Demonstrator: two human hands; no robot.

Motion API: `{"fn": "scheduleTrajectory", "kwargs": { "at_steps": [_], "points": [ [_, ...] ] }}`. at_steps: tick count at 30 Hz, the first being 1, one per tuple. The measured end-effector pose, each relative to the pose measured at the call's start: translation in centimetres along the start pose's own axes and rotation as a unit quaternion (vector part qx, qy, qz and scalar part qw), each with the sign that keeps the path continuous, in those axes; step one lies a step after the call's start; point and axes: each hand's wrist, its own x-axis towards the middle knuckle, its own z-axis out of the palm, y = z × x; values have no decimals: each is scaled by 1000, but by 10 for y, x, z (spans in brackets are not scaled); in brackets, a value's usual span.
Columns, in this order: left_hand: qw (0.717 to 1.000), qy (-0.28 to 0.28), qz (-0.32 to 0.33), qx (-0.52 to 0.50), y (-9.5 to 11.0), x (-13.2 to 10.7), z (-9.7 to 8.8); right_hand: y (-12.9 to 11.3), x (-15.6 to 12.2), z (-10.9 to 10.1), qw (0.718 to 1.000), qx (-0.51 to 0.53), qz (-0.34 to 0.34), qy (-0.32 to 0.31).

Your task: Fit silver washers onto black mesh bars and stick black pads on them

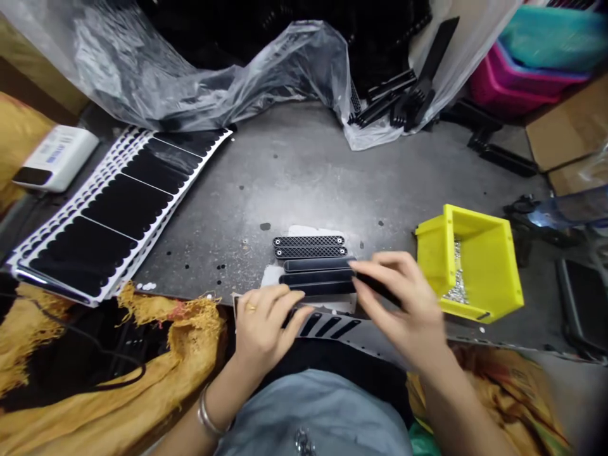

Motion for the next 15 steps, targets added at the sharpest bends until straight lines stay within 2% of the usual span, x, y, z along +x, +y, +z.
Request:
{"fn": "scheduleTrajectory", "kwargs": {
  "at_steps": [3, 6, 9, 15],
  "points": [
    [990, 18, -135, -20, -17, 16, -4, 11, 39, 39, 986, -85, -124, -68],
    [971, -40, -227, -62, -37, 31, -4, 18, 61, 67, 972, -95, -186, -106],
    [956, -74, -263, -108, -48, 38, 1, 21, 67, 77, 968, -88, -195, -135],
    [940, -79, -292, -160, -51, 41, 7, 19, 68, 81, 970, -80, -173, -149]
  ]
}}
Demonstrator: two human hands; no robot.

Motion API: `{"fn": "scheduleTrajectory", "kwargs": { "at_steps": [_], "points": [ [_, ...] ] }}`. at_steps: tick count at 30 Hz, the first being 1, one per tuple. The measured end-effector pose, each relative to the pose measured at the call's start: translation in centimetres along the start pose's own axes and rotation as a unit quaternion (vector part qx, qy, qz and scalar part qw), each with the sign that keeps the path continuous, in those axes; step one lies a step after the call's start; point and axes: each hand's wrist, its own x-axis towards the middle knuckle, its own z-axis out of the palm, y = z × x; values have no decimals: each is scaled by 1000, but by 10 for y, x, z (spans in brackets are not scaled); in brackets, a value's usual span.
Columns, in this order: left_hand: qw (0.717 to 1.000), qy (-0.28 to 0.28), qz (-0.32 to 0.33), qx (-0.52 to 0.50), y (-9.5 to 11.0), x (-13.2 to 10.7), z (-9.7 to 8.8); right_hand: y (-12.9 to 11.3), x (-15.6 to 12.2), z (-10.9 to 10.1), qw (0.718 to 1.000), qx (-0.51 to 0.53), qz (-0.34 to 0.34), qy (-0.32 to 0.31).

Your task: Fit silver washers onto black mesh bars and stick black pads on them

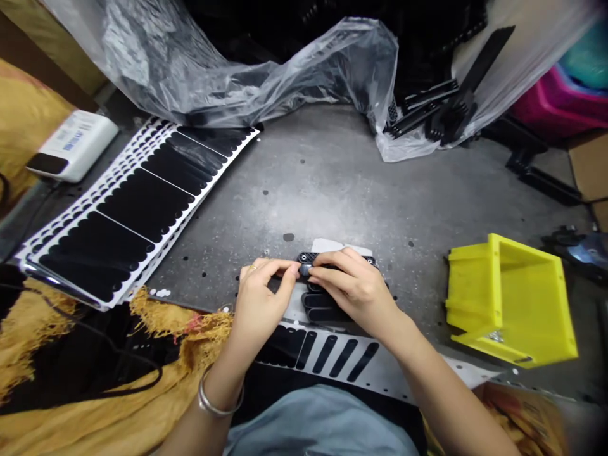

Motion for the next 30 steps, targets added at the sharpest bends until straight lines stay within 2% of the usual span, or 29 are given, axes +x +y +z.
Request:
{"fn": "scheduleTrajectory", "kwargs": {
  "at_steps": [3, 5, 7, 9, 11, 14, 19, 21, 24, 26, 28, 30],
  "points": [
    [1000, -9, -17, -4, 1, 4, 0, -2, 0, -3, 1000, -21, 7, -9],
    [999, -16, -27, -6, 1, 7, 0, -1, -4, -14, 999, -40, 26, -17],
    [999, -21, -28, -9, 0, 8, 0, 4, -13, -30, 996, -30, 80, -23],
    [999, -22, -26, -13, -1, 8, -1, 12, -24, -47, 988, 16, 149, -23],
    [999, -23, -31, -21, -3, 8, -1, 19, -33, -57, 980, 65, 188, -5],
    [999, -21, -37, -26, -5, 8, -1, 27, -41, -59, 978, 94, 181, 35],
    [999, -20, -28, -1, -4, 13, 0, 32, -41, -49, 977, 106, 187, 9],
    [999, -24, -30, 13, -1, 11, -3, 30, -42, -49, 984, 69, 164, 26],
    [997, -51, -41, 44, 3, -6, -18, 17, -53, -57, 984, -28, 135, 108],
    [992, -100, -14, 75, 5, -27, -31, -1, -69, -63, 974, -64, 151, 158],
    [980, -157, 55, 105, 8, -49, -40, -24, -86, -64, 971, -45, 173, 157],
    [968, -188, 119, 114, 13, -66, -42, -46, -100, -55, 980, 12, 167, 109]
  ]
}}
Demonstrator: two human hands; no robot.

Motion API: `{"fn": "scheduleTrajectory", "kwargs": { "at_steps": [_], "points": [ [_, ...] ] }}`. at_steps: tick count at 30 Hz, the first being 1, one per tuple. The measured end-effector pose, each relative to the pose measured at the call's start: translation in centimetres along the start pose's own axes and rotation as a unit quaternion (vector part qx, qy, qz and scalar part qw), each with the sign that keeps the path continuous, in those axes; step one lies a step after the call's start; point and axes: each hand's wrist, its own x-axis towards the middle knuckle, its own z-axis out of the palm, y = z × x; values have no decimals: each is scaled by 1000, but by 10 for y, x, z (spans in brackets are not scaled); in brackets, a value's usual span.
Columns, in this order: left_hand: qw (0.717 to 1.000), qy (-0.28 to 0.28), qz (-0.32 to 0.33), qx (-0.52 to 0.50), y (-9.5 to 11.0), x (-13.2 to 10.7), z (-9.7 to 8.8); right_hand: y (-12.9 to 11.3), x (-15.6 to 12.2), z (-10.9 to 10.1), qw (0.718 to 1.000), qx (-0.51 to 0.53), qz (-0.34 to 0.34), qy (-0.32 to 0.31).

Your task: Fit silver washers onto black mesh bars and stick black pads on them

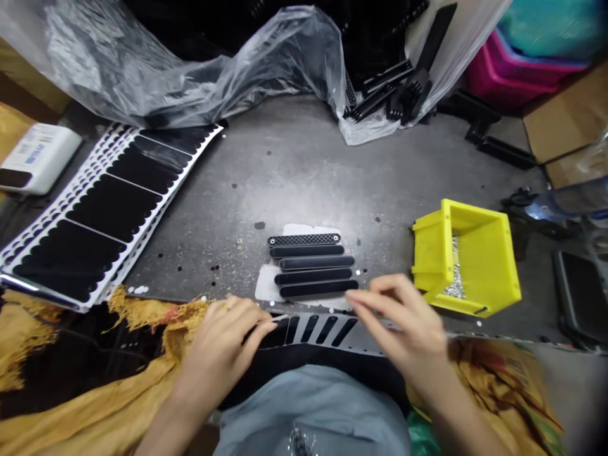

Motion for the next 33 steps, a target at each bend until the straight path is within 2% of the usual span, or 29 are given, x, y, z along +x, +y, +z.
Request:
{"fn": "scheduleTrajectory", "kwargs": {
  "at_steps": [3, 6, 8, 10, 12, 15, 16, 17, 19, 21, 23, 25, 27, 33],
  "points": [
    [998, -15, 28, -45, 14, -4, 10, -16, -19, 24, 995, 42, -53, -75],
    [986, -29, 3, -164, 23, 2, 20, -20, -24, 47, 992, 39, -100, -66],
    [971, -32, -24, -234, 22, 5, 24, -18, -27, 49, 991, 51, -112, -57],
    [968, -10, -43, -248, 16, 3, 26, -15, -33, 39, 987, 82, -122, -60],
    [978, 34, -29, -204, 5, -2, 26, -11, -39, 19, 980, 158, -103, -61],
    [994, 56, 52, -84, -10, -8, 22, -4, -31, -10, 947, 318, 28, -29],
    [995, 57, 73, -42, -12, -8, 20, -1, -22, -15, 938, 338, 69, -17],
    [994, 66, 81, -8, -14, -5, 17, 1, -10, -17, 941, 325, 94, -12],
    [991, 117, 57, 30, -14, 9, 11, 4, 22, -9, 974, 214, 78, -19],
    [984, 176, 3, 21, -14, 32, 7, 7, 56, 13, 997, 73, 5, -33],
    [978, 201, -48, -15, -17, 58, 5, 11, 83, 39, 996, -7, -73, -54],
    [977, 190, -70, -64, -22, 80, 6, 16, 101, 61, 988, -41, -128, -76],
    [977, 173, -73, -103, -29, 92, 8, 20, 109, 74, 981, -53, -159, -97],
    [970, 164, -70, -166, -38, 95, 12, 24, 114, 78, 979, -22, -168, -110]
  ]
}}
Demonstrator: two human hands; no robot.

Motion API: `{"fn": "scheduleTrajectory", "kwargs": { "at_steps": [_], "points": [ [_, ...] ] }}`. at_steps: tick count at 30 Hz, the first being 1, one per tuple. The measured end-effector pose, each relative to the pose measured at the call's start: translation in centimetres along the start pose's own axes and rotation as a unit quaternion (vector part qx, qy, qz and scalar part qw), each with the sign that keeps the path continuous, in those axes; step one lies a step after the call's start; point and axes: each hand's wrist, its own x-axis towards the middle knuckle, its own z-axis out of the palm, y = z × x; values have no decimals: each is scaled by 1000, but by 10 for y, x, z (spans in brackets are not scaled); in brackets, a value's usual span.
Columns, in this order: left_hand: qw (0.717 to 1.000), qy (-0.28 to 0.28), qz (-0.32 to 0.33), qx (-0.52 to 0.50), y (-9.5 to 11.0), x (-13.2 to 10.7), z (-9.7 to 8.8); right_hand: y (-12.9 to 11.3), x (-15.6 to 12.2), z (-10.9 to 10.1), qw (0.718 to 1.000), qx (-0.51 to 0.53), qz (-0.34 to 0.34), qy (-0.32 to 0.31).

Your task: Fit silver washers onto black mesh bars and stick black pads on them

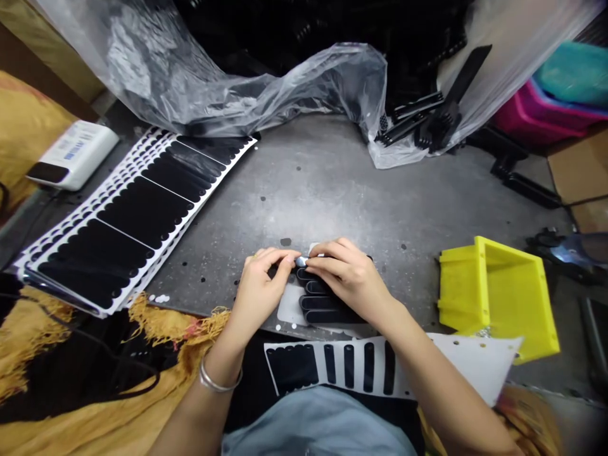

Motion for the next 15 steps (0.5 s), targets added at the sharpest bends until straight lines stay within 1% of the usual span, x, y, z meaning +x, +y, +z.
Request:
{"fn": "scheduleTrajectory", "kwargs": {
  "at_steps": [3, 6, 7, 9, 11, 12, 13, 15],
  "points": [
    [1000, 4, -9, -3, 2, 1, 0, -5, 1, -2, 1000, -2, 11, -17],
    [1000, 13, -22, 8, 5, 3, 1, -9, -5, -15, 999, -18, 29, -36],
    [1000, 14, -25, 10, 5, 4, 1, -8, -9, -22, 998, -23, 45, -33],
    [1000, 10, -28, 8, 4, 5, 0, -4, -20, -37, 995, -14, 98, -16],
    [999, 5, -31, 1, 2, 5, 0, 5, -30, -49, 988, 25, 152, 5],
    [999, 4, -34, -4, 1, 6, 0, 11, -35, -52, 984, 49, 169, 13],
    [999, 3, -37, -8, 0, 6, 0, 16, -39, -54, 982, 70, 177, 21],
    [999, 4, -44, -9, -2, 7, 0, 23, -43, -53, 980, 95, 172, 37]
  ]
}}
